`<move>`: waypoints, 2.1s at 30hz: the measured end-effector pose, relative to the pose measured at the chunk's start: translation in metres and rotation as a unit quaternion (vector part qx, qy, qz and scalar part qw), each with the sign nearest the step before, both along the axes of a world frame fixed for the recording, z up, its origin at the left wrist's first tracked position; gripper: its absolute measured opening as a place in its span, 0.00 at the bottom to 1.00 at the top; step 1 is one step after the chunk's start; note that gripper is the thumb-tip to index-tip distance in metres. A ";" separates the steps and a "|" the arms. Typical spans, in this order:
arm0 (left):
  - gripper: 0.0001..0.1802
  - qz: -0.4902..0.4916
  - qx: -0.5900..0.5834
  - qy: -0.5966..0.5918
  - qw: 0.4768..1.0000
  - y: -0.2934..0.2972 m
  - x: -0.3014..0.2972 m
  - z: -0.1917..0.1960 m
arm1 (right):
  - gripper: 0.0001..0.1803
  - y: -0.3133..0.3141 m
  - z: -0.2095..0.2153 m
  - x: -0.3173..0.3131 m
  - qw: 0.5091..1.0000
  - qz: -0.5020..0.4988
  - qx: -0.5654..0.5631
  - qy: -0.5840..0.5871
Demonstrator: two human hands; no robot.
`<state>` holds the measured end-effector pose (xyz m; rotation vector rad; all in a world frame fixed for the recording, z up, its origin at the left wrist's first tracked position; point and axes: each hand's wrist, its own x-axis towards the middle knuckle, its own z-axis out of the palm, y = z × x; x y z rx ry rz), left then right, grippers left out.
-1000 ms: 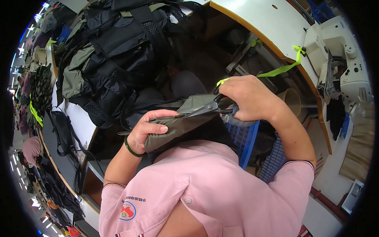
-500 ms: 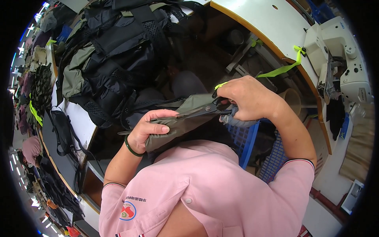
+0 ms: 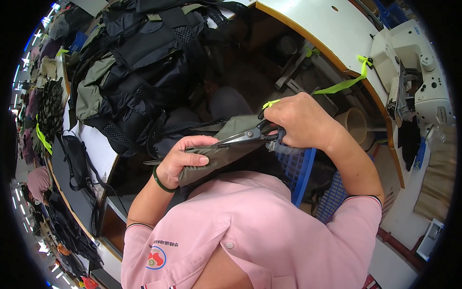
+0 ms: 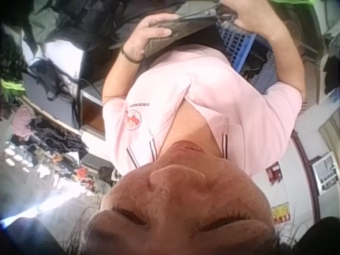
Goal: Using scissors to trim excess material or loose threads from garment components at a workstation.
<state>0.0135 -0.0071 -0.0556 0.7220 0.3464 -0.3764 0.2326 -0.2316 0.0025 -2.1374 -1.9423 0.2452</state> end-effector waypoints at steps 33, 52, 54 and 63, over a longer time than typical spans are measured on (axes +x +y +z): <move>0.15 0.101 0.057 -0.040 0.992 -0.003 0.001 0.004 | 0.12 0.040 -0.005 -0.038 0.855 -0.136 -0.015 0.500; 0.13 0.064 -0.008 -0.065 0.996 -0.003 0.001 0.003 | 0.16 0.037 0.051 0.010 0.997 0.070 -0.004 -0.033; 0.13 0.068 -0.013 -0.065 0.995 -0.005 0.001 0.003 | 0.15 0.039 0.053 0.008 0.997 0.072 -0.009 -0.039; 0.13 0.054 -0.014 -0.060 0.997 -0.005 0.000 -0.002 | 0.14 0.039 0.057 0.009 0.995 0.085 -0.005 -0.051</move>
